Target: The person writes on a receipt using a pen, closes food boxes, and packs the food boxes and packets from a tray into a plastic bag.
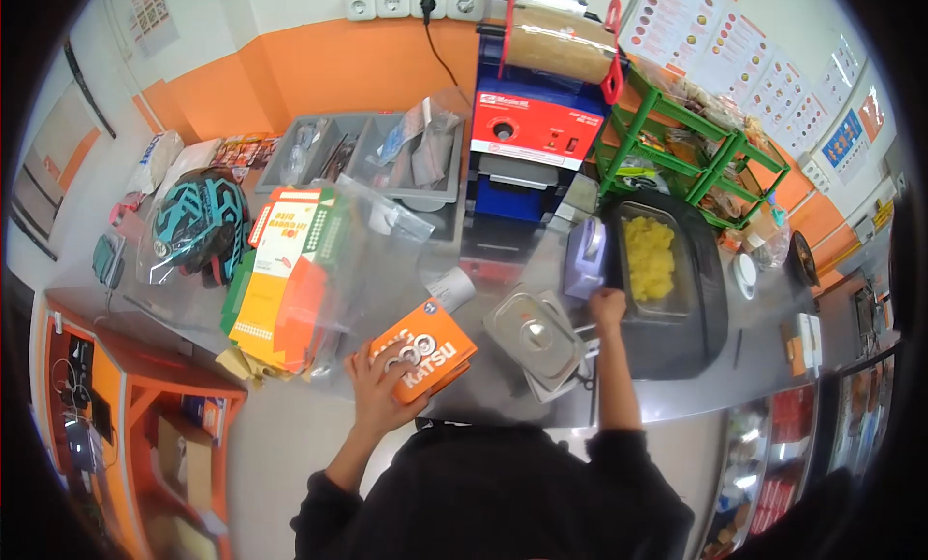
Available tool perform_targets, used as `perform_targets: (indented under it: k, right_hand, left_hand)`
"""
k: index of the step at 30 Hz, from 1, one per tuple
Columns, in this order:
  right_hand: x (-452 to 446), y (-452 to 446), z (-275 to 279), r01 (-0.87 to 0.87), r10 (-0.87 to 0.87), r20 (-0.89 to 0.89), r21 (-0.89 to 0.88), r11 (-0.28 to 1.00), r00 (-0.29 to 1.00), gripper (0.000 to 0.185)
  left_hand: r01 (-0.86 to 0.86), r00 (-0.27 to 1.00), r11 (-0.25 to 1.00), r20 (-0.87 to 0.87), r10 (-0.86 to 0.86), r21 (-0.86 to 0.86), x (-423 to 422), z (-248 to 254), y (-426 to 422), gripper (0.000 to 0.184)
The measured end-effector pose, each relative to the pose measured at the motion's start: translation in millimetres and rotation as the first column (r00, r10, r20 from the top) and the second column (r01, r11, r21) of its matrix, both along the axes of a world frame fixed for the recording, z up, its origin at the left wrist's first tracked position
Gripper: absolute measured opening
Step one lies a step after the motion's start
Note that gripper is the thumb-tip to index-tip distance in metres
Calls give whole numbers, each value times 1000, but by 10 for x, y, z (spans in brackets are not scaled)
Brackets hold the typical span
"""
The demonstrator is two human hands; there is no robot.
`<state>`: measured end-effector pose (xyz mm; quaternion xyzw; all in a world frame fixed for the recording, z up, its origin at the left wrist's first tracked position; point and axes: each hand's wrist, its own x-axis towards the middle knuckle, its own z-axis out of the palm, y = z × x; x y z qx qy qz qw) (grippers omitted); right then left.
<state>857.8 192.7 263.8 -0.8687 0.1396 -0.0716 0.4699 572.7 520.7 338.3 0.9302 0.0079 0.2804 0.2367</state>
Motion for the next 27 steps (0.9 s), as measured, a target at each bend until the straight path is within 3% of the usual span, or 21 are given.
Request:
perform_targets:
  k: [2, 3, 5, 7, 9, 11, 13, 14, 16, 20, 22, 27]
  right_hand:
    - [-18, -27, 0, 6, 17, 72, -315, 949, 997, 13]
    - [-8, -66, 49, -90, 102, 24, -307, 948, 994, 11]
    - [-104, -16, 210, -142, 228, 284, -293, 945, 931, 10]
    - [-420, 218, 693, -280, 354, 338, -247, 928, 872, 9]
    - [-1056, 730, 1300, -491, 502, 256, -108, 864, 826, 9]
    - [-1501, 1058, 1202, -706, 684, 196, 83, 703, 703, 10]
    - [-1876, 1339, 938, -764, 769, 88, 231, 602, 633, 9]
    - [-1985, 1431, 869, -766, 771, 85, 230, 601, 631, 9]
    - [-2141, 1566, 784, -683, 744, -84, 339, 647, 663, 13]
    - [-2263, 1658, 709, -632, 664, -109, 223, 742, 740, 16]
    - [-2273, 1665, 592, -594, 621, -90, 213, 775, 778, 19]
    - [-2260, 1605, 623, -626, 655, -135, 205, 753, 744, 19]
  left_hand:
    - [0, 1000, 1000, 21, 0, -10, -10, -17, 12, 39]
    - [-24, 999, 1000, 23, 24, -11, 13, -22, 28, 39]
    - [-3, 1000, 1000, 21, 3, -19, -21, -45, 26, 40]
    - [-11, 1000, 1000, 4, 11, -23, -36, -54, 31, 38]
    - [6, 1000, 999, 7, -6, -40, -27, -73, 49, 37]
    - [8, 1000, 999, 8, -8, -48, -30, -53, 51, 36]
    - [9, 1000, 999, 24, -8, -46, -26, -52, 56, 36]
    - [6, 1000, 999, 22, -5, -49, -26, -51, 57, 36]
    - [8, 1000, 998, 16, -7, -65, -37, -48, 63, 35]
    - [11, 1000, 996, 19, -9, -86, -43, -54, 68, 37]
    - [35, 999, 999, 25, -35, -2, -45, -23, 75, 35]
    - [67, 998, 996, -14, -66, 54, -58, -23, 87, 33]
